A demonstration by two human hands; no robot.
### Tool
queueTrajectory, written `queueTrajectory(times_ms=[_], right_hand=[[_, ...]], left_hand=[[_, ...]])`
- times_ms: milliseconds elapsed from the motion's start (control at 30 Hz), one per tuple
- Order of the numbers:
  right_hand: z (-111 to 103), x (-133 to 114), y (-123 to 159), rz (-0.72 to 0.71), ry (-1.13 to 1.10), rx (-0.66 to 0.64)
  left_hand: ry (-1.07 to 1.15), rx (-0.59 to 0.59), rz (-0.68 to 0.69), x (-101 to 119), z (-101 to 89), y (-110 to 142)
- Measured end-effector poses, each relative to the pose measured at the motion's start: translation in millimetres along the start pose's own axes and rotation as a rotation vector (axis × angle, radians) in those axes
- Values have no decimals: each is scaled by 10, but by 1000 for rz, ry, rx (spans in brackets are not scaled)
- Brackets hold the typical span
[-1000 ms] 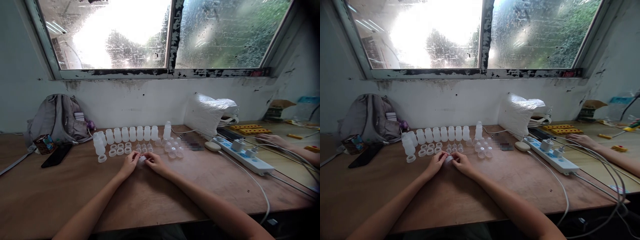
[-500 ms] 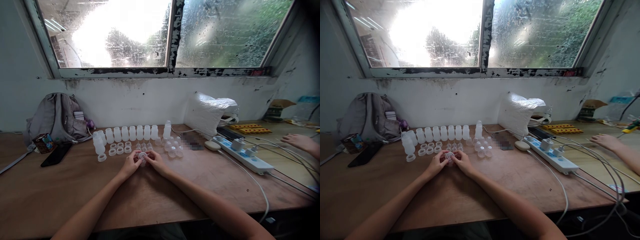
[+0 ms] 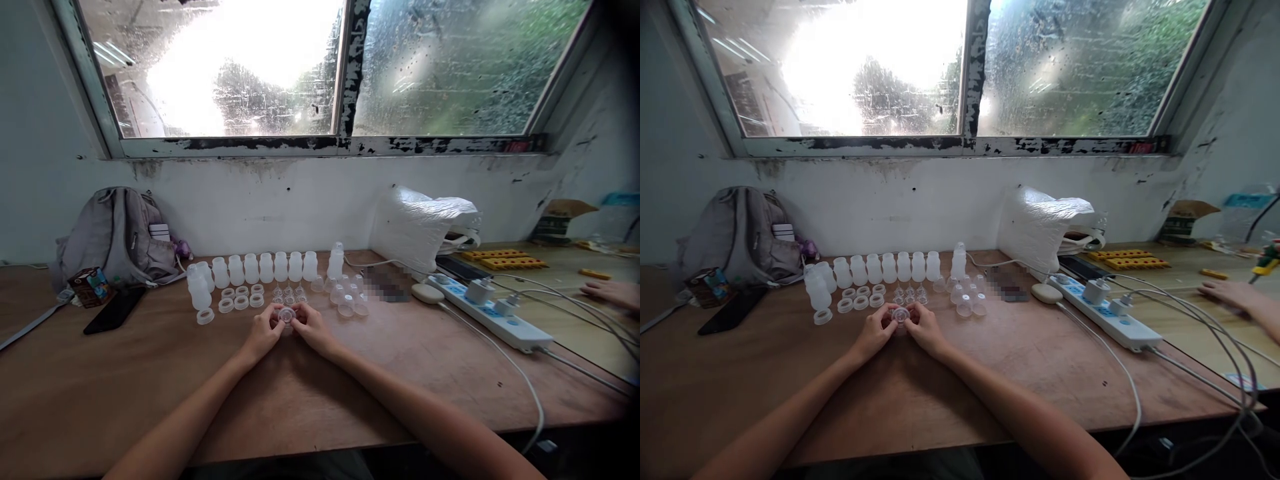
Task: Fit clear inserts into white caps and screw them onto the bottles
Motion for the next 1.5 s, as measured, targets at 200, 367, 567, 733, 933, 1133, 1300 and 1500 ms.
queueTrajectory(times_ms=[200,367,567,733,933,1133,1300,1500], right_hand=[[-13,-26,8,-30,83,36],[-16,-52,18,-35,111,63],[-25,-60,20,-34,135,81],[-57,-121,36,-48,153,109],[-61,-146,50,-71,164,127],[-53,-104,60,-58,129,118],[40,-36,66,-2,12,4],[8,-63,57,-4,27,49]], left_hand=[[-50,13,3,48,5,13],[-85,22,5,46,12,17],[-76,25,-2,30,33,19],[-76,34,-15,50,45,33],[-76,45,0,67,38,37],[-43,67,-11,23,33,34],[111,30,-90,-56,98,34],[113,70,-109,-69,93,32]])
Point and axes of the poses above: each hand's wrist, its own y-axis away from the middle knuckle, its own z-axis out of the palm, x = y × z, the point moved 7 cm from there along -y, towards the middle knuckle, and after that the axes turned 6 degrees about y, right-handed, at the moved point
